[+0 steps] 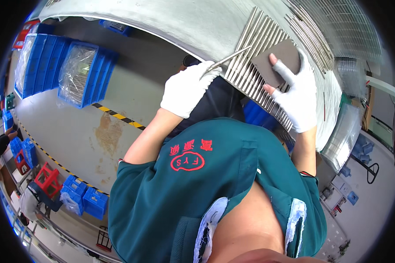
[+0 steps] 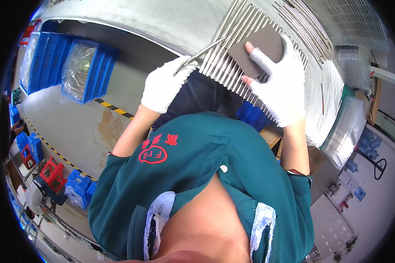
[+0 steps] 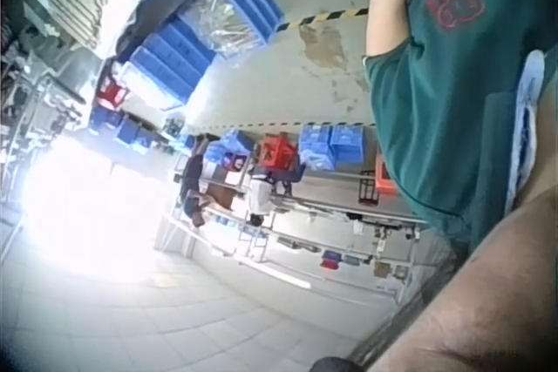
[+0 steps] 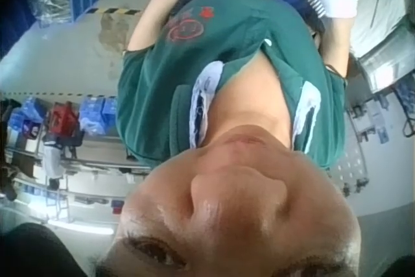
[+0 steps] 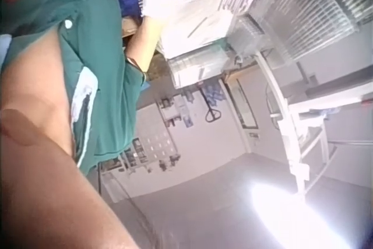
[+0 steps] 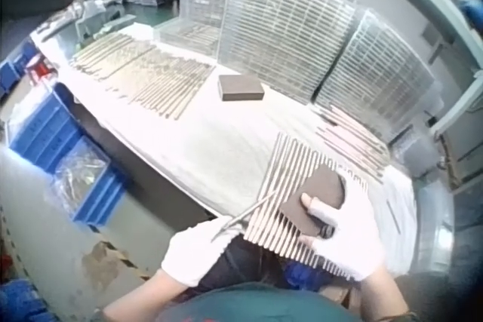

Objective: Inspecting, aligning, and sorting thin metal rods on a production workbench using an alignment block.

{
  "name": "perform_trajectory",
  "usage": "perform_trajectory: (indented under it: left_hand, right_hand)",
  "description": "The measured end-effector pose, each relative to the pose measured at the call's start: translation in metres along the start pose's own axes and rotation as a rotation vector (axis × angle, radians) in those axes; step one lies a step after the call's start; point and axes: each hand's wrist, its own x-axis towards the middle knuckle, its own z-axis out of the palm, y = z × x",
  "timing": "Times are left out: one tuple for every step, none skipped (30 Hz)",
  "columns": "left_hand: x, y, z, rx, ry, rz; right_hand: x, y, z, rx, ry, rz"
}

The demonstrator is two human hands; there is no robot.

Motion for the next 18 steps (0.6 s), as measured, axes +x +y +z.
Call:
perform_trajectory:
  left_hand:
    - [0.001, 0.001, 0.0, 0.009, -0.012, -0.039]
    - [0.001, 0.001, -0.001, 0.008, -0.013, -0.037]
    - [0.001, 0.002, -0.002, -0.032, -0.015, -0.035]
    - [0.001, 0.002, -0.003, -0.072, -0.017, -0.033]
    - [0.001, 0.0, -0.002, -0.069, -0.017, -0.032]
    - [0.001, -0.003, 0.002, -0.071, 0.018, -0.006]
    - [0.001, -0.004, 0.003, -0.073, 0.049, 0.02]
    - [0.002, -0.002, 0.001, -0.076, 0.044, 0.025]
    - [0.004, 0.001, -0.001, -0.071, 0.028, 0.009]
    - [0.006, 0.002, -0.004, -0.061, 0.017, -0.01]
    - [0.006, 0.002, -0.004, -0.061, 0.018, -0.006]
    - [0.005, 0.003, -0.004, -0.109, 0.023, -0.022]
    - [0.003, 0.002, -0.004, -0.152, 0.037, -0.047]
    - [0.004, 0.002, -0.007, -0.149, 0.042, -0.049]
    - [0.007, 0.004, -0.01, -0.151, -0.088, -0.118]
    - [0.009, 0.007, -0.014, -0.153, -0.224, -0.184]
    - [0.011, 0.007, -0.017, -0.152, -0.223, -0.184]
    - [0.013, 0.005, -0.02, -0.237, -0.287, -0.242]
  right_hand:
    - [0.0, 0.002, -0.002, 0.089, -0.003, 0.045]
    - [0.0, 0.004, -0.004, 0.179, -0.006, 0.089]
    - [0.001, 0.003, -0.005, 0.179, -0.005, 0.09]
    - [0.005, 0.0, -0.004, 0.157, 0.018, 0.049]
    - [0.009, -0.004, -0.003, 0.136, 0.04, 0.008]
    - [0.016, -0.008, 0.0, 0.138, 0.043, 0.008]
    - [0.027, -0.013, 0.004, 0.072, 0.069, -0.053]
    - [0.036, -0.018, 0.007, 0.001, 0.094, -0.107]
    - [0.045, -0.022, 0.009, -0.001, 0.138, -0.129]
    - [0.053, -0.031, 0.012, -0.044, 0.163, -0.128]
    - [0.058, -0.036, 0.013, -0.089, 0.188, -0.126]
    - [0.053, -0.032, 0.012, -0.092, 0.191, -0.123]
    - [0.046, -0.025, 0.014, -0.032, 0.148, -0.12]
    - [0.039, -0.019, 0.013, 0.027, 0.103, -0.113]
    - [0.034, -0.015, 0.01, 0.029, 0.105, -0.118]
    - [0.027, -0.012, 0.006, 0.028, 0.074, -0.101]
    - [0.024, -0.011, 0.004, 0.027, 0.042, -0.084]
    - [0.03, -0.013, 0.003, -0.013, 0.051, -0.112]
